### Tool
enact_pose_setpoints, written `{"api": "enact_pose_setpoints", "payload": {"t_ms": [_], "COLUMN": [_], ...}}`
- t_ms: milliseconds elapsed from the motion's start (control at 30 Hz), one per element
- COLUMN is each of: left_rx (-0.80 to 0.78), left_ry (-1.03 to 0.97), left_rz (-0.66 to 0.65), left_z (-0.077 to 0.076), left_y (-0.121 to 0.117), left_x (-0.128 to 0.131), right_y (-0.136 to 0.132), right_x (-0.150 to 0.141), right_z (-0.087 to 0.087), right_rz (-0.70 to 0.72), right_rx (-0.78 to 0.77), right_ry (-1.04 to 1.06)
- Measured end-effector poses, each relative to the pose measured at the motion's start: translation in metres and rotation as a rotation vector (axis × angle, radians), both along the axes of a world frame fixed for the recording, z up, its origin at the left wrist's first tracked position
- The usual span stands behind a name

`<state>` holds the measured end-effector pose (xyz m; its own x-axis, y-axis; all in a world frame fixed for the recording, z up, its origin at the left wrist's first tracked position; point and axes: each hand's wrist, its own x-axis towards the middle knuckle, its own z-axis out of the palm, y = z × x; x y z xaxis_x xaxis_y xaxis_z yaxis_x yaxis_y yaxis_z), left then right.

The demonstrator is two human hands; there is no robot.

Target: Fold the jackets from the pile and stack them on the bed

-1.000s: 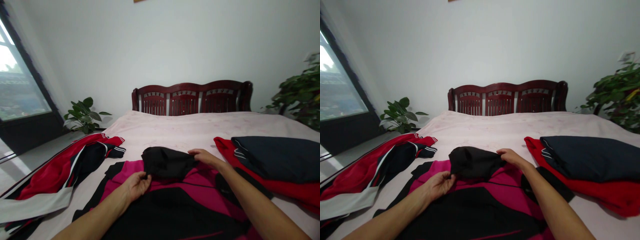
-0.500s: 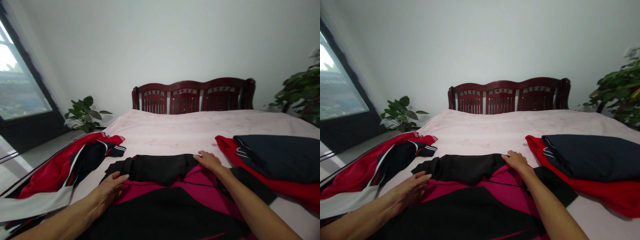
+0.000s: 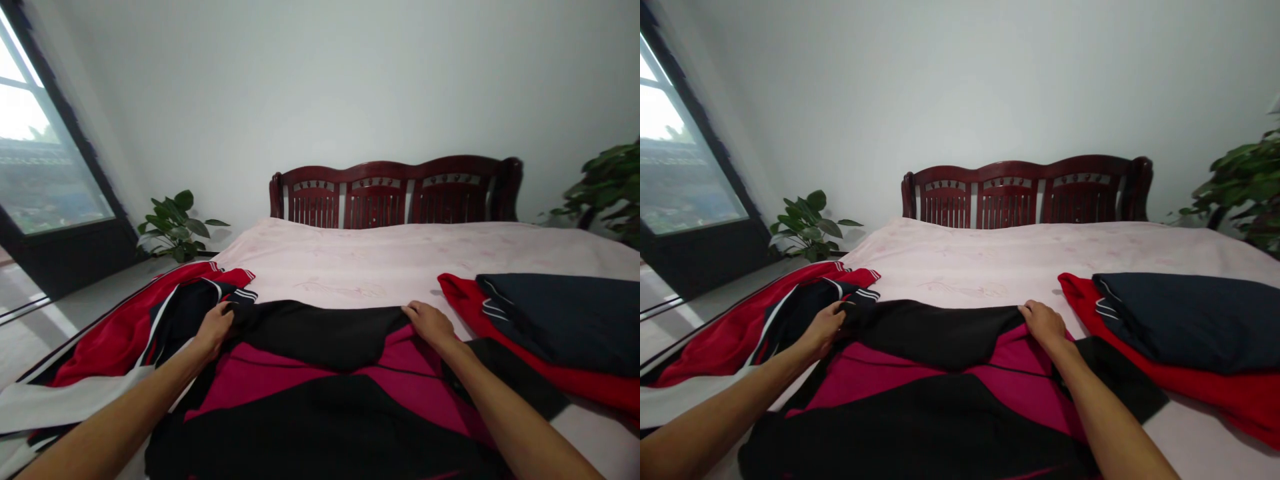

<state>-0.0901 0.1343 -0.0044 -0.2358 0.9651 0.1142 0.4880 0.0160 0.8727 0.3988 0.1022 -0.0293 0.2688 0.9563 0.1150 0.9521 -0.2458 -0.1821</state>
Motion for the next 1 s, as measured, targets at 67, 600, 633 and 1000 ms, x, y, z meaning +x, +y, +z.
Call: {"api": "enact_pose_setpoints", "payload": {"t_ms": [67, 600, 633, 1000], "left_rx": [-0.067, -0.339, -0.336, -0.215], "left_ry": [-0.052, 0.432, 0.463, 0.265], "left_rz": [0.005, -0.585, -0.565, -0.66], "left_z": [-0.003, 0.004, -0.003, 0.036], "left_y": [0.004, -0.152, -0.157, -0.117], "left_x": [-0.013, -0.085, -0.085, -0.052], "right_y": [-0.001, -0.136, -0.145, -0.133], "right_x": [0.0, -0.117, -0.126, -0.121], "right_z": [-0.001, 0.02, 0.013, 0.0], "right_rz": [-0.024, 0.376, 0.368, 0.255], "right_rx": [-0.008, -0.007, -0.023, 0.289], "right_ry": [-0.023, 0.259, 0.263, 0.176]}}
